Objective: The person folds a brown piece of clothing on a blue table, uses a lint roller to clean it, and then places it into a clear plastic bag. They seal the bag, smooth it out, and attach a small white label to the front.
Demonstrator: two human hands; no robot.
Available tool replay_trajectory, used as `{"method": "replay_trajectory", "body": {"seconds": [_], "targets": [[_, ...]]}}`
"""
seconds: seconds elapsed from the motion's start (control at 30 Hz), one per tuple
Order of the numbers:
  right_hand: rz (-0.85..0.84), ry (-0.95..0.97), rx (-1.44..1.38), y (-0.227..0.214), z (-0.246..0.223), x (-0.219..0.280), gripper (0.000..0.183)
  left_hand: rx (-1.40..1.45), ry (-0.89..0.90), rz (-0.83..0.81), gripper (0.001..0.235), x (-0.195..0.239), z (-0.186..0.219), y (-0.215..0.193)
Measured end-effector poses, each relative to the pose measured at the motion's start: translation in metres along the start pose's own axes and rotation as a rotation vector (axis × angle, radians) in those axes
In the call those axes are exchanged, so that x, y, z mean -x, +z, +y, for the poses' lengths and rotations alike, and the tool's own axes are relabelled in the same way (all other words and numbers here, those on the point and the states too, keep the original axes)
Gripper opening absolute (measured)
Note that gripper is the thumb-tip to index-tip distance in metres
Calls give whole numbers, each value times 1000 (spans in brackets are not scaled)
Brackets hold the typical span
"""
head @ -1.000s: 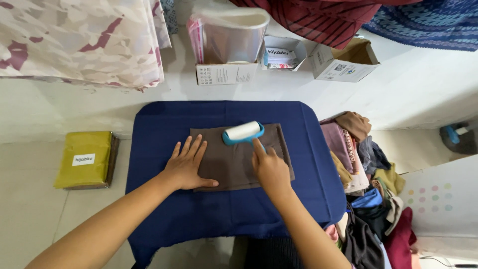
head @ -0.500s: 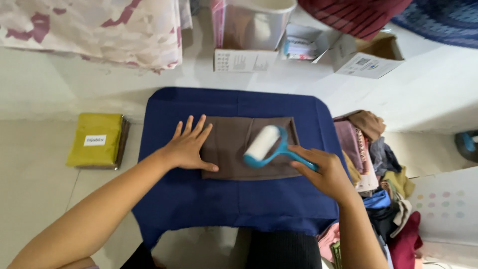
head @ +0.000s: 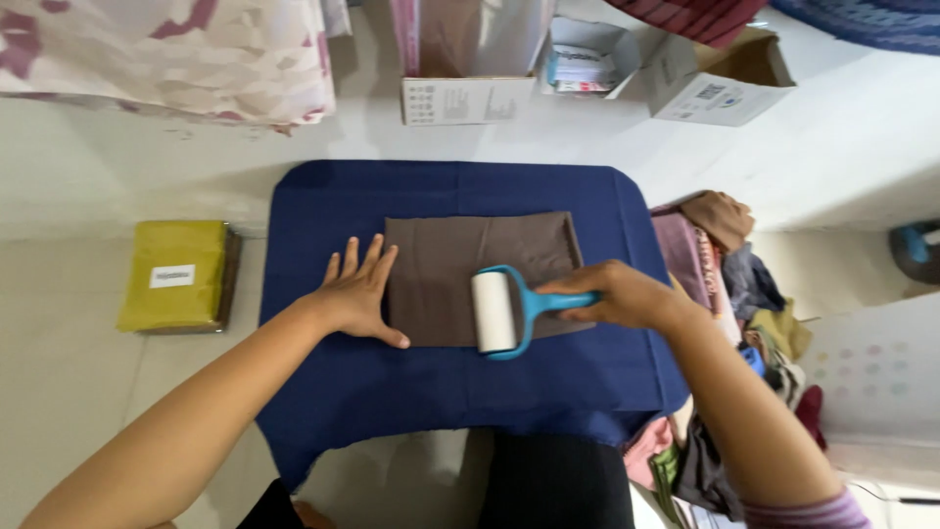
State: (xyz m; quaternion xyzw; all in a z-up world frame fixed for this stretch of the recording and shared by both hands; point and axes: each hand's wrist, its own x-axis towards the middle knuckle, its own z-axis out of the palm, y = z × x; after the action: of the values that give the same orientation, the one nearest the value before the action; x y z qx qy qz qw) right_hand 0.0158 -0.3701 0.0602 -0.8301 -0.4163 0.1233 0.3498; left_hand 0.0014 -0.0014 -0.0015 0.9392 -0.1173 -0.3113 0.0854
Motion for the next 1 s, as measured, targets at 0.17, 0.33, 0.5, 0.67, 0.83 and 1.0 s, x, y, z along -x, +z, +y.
{"method": "replay_trajectory", "body": {"seconds": [0.17, 0.33, 0.5, 0.67, 0.83, 1.0], "targets": [[-10, 428, 113, -34, 35, 64, 51, -10, -28, -49, 151, -8, 1, 1], [-17, 703, 182, -54, 1, 76, 51, -35, -44, -55, 153, -12, 1, 2], [180, 307, 100, -59, -4, 43, 43, -4, -39, 4, 155, -16, -2, -1], [211, 34, 122, 10, 6, -54, 33, 8, 23, 128, 150, -3, 15, -18], [170, 85, 81, 29, 28, -94, 32, -68, 79, 72, 143, -9, 11, -7], [167, 275, 38, -3, 75, -44, 28, -89, 54, 22, 142, -8, 12, -12]]}}
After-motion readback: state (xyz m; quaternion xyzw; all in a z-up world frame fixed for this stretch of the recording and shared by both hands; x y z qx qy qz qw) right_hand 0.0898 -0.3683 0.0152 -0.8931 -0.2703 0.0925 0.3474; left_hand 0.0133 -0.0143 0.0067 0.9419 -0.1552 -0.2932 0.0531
